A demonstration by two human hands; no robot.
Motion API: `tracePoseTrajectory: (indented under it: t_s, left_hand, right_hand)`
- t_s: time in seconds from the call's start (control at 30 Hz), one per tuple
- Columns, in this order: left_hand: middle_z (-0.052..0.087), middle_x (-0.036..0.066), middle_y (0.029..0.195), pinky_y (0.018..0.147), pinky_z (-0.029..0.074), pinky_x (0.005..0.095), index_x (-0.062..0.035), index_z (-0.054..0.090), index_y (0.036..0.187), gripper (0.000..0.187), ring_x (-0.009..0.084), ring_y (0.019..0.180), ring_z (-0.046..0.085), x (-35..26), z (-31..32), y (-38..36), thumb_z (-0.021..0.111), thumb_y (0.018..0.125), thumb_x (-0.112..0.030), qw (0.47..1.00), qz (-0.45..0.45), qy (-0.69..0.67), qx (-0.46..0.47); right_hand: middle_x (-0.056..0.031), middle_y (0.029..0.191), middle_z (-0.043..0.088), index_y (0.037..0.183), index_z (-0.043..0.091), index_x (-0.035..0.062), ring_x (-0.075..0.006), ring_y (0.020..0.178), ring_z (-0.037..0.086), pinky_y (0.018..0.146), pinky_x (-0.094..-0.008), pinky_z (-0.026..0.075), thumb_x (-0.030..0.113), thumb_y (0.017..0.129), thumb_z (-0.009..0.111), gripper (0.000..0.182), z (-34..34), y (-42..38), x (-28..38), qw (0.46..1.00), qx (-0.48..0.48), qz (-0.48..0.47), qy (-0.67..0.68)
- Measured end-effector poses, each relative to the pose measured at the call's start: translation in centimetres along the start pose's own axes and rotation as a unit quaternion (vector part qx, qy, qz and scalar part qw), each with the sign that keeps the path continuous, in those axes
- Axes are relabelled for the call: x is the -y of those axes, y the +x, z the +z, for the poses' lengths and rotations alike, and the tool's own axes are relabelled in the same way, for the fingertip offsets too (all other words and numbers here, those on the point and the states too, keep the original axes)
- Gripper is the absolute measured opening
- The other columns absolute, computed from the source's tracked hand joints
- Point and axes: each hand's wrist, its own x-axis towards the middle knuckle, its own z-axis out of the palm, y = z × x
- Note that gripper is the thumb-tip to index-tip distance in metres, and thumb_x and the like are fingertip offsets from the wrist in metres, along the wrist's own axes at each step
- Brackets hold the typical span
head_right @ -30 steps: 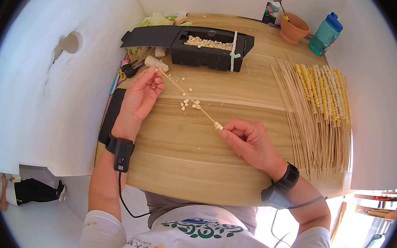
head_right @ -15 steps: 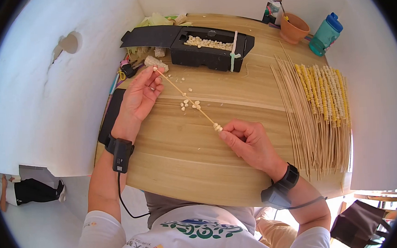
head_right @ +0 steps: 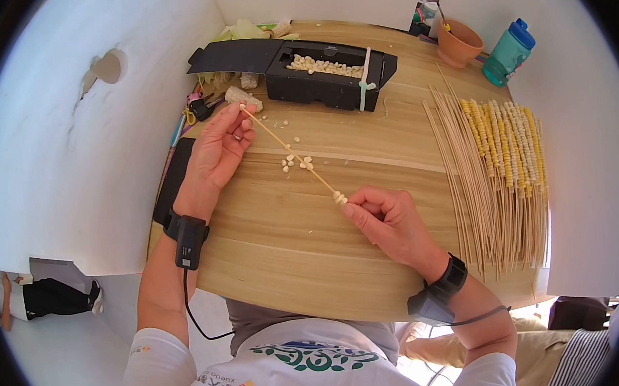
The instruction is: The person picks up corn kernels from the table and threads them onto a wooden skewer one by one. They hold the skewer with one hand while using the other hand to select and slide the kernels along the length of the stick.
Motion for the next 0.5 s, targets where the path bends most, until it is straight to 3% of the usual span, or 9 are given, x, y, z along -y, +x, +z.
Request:
tracePoseTrajectory:
  t_s: [0.5]
  left_hand:
    - [0.068,0.008,0.104,0.075,0.052,0.0237,-0.0036,0.063,0.107,0.015,0.0072,0.081,0.062,-0.09,0.10,-0.07,0.059,0.096,-0.014,1.000,0.005,-0.001,-0.003]
  right_hand:
    - [0.0100,0.057,0.041,0.087,0.060,0.0017,0.0009,0.050,0.031,0.045,-0.0203,0.022,0.014,0.097,0.058,0.016,0.08,-0.04,0.16,1.000,0.000,0.011,0.002]
